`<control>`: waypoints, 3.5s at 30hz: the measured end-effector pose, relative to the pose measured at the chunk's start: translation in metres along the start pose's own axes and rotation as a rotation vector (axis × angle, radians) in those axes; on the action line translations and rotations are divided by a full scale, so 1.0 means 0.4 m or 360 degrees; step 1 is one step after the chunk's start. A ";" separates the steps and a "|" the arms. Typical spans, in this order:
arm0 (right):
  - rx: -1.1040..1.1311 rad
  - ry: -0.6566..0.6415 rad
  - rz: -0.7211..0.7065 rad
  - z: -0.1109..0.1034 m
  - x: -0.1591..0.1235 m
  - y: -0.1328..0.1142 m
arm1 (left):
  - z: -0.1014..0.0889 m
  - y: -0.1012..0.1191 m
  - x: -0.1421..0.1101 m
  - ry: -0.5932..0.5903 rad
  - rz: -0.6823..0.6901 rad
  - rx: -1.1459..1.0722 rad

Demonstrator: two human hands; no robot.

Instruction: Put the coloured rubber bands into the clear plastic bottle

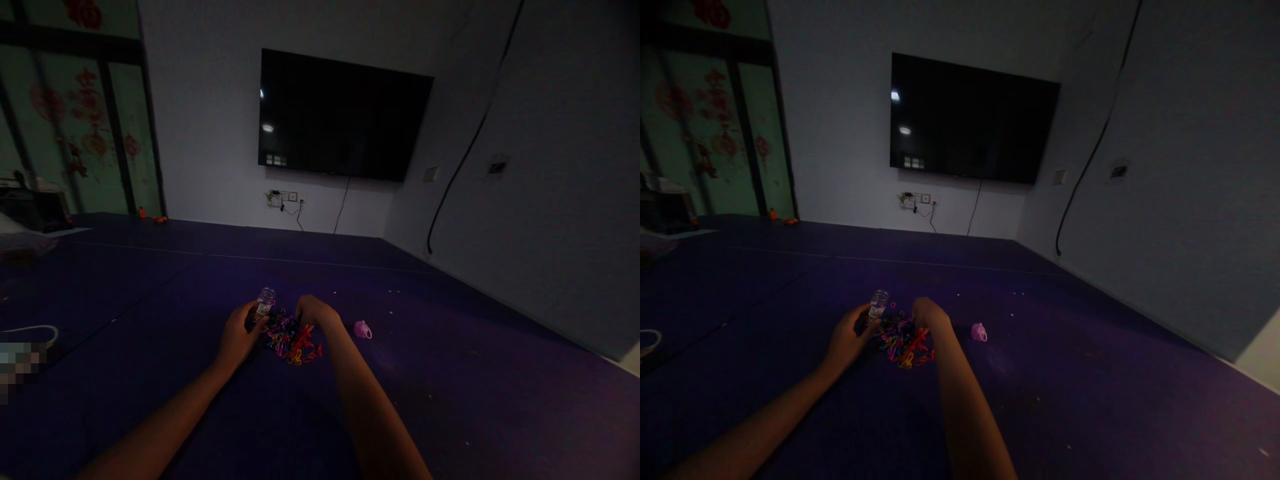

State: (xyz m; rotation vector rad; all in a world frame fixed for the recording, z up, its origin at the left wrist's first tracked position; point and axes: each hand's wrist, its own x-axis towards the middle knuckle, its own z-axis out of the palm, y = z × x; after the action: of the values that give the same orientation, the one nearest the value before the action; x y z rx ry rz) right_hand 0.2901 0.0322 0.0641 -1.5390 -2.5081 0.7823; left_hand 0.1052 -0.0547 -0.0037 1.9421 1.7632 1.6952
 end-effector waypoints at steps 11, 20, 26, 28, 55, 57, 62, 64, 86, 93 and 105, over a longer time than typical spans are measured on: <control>0.0103 0.0579 -0.0451 -0.072 -0.009 -0.028 | -0.007 0.007 -0.003 -0.0057 0.0267 0.0112; 0.0473 0.0576 -0.0478 -0.077 -0.006 -0.037 | -0.007 0.010 -0.004 -0.0099 0.0318 0.0130; 0.0514 0.0663 -0.0504 -0.064 0.004 -0.051 | -0.008 0.016 -0.005 -0.0144 0.0356 0.0094; 0.0493 0.0731 -0.0508 -0.059 0.004 -0.059 | -0.009 0.021 -0.006 -0.0147 0.0346 0.0090; 0.0338 0.0687 -0.0290 -0.034 -0.023 -0.103 | -0.007 0.023 -0.006 -0.0111 0.0375 0.0123; 0.0332 0.0668 -0.0256 -0.033 -0.020 -0.100 | -0.009 0.026 -0.007 -0.0133 0.0396 0.0111; 0.0186 0.0780 -0.0176 -0.032 -0.016 -0.097 | -0.010 0.028 -0.009 -0.0163 0.0421 0.0114; 0.0109 0.0811 -0.0201 -0.034 -0.017 -0.097 | -0.009 0.026 -0.009 -0.0167 0.0428 0.0122; 0.0349 0.0348 -0.0134 -0.042 -0.026 -0.080 | -0.012 0.020 -0.007 -0.0223 0.0485 0.0136; 0.0357 0.0435 -0.0008 -0.034 -0.020 -0.082 | -0.010 0.016 -0.008 -0.0244 0.0496 0.0131; 0.0664 0.0494 -0.0038 -0.039 -0.012 -0.072 | -0.011 0.017 -0.004 -0.0235 0.0439 0.0123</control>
State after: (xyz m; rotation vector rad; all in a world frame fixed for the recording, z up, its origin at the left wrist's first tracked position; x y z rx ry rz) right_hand 0.2746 0.0238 0.0918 -1.3603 -1.9858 0.9108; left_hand 0.1073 -0.0610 0.0013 2.3711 1.5946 1.5222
